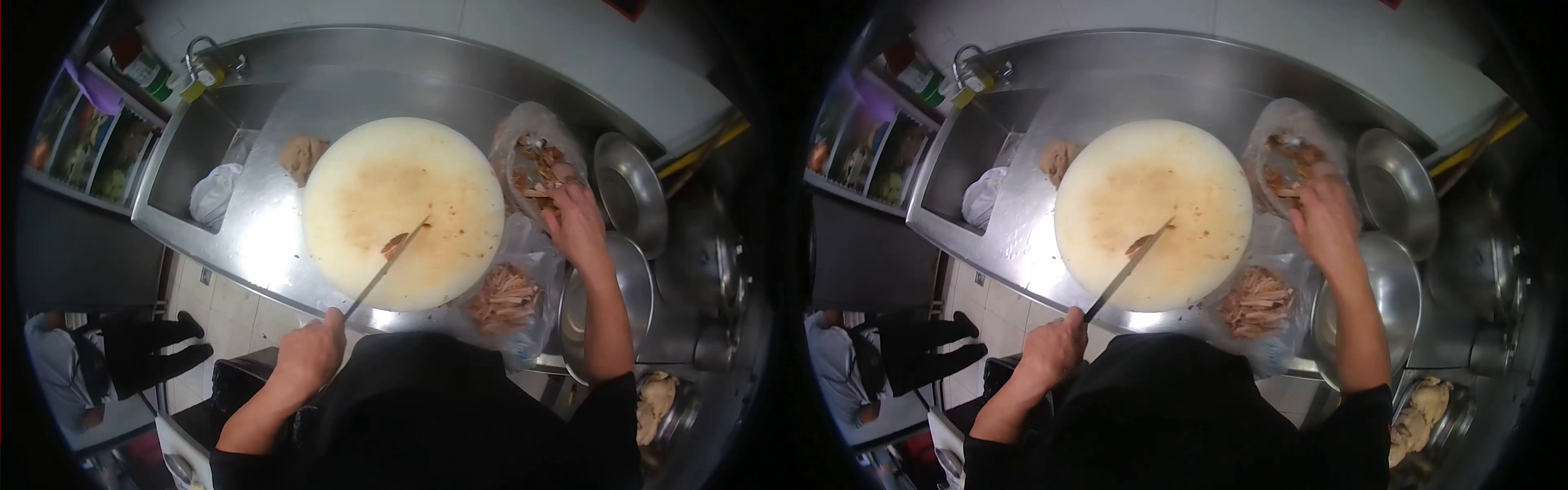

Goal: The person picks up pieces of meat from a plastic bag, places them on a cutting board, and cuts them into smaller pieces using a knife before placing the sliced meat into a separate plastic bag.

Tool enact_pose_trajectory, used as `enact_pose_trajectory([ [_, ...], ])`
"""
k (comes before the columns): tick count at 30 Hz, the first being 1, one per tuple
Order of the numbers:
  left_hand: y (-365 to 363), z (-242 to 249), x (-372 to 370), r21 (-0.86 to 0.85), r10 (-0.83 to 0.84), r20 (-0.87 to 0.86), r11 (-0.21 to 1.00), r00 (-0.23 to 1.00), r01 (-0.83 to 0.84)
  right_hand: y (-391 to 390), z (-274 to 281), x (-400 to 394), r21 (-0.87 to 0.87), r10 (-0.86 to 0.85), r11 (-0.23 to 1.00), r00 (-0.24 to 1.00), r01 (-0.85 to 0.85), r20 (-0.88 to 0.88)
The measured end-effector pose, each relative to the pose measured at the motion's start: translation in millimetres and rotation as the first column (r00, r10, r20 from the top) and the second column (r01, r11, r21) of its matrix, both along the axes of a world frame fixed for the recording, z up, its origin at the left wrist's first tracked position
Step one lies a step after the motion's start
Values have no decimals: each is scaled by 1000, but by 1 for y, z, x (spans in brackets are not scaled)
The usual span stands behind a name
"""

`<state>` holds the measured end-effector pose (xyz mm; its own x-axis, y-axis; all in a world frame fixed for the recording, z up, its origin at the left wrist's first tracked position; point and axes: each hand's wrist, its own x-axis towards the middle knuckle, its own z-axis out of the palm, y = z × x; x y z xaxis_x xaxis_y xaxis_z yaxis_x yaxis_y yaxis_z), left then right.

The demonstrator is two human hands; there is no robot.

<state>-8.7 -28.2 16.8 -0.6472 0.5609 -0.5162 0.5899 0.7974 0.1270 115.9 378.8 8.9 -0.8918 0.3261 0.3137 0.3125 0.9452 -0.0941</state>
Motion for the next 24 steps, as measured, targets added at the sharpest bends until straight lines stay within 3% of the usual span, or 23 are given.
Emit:
enact_pose_trajectory([
  [3, -12, 12, 3, 80, -36, -35, 996, 999, 39, -37, -17, -8, -212, 136, 967, 989, -144, -50],
  [6, -16, 16, -6, 53, 34, -31, 998, 999, -32, -93, -36, -35, -422, 337, 837, 936, -349, -106],
  [12, -24, 15, -13, 74, 20, -51, 997, 999, -17, -148, -77, -88, -404, 365, 791, 884, -459, -292],
  [15, -26, 14, -17, 13, 19, -16, 1000, 1000, -19, -152, -89, -97, -401, 362, 788, 879, -467, -311],
  [18, -15, 20, -23, -155, 79, 86, 986, 993, -64, -148, -100, -101, -385, 395, 778, 863, -497, -315],
  [20, -7, -7, -27, -90, 61, 112, 995, 992, -52, -147, -103, -100, -374, 422, 765, 847, -524, -323],
  [24, 4, -11, -38, -10, 30, 121, 1000, 992, -29, -149, -96, -100, -406, 388, 757, 853, -511, -350],
])
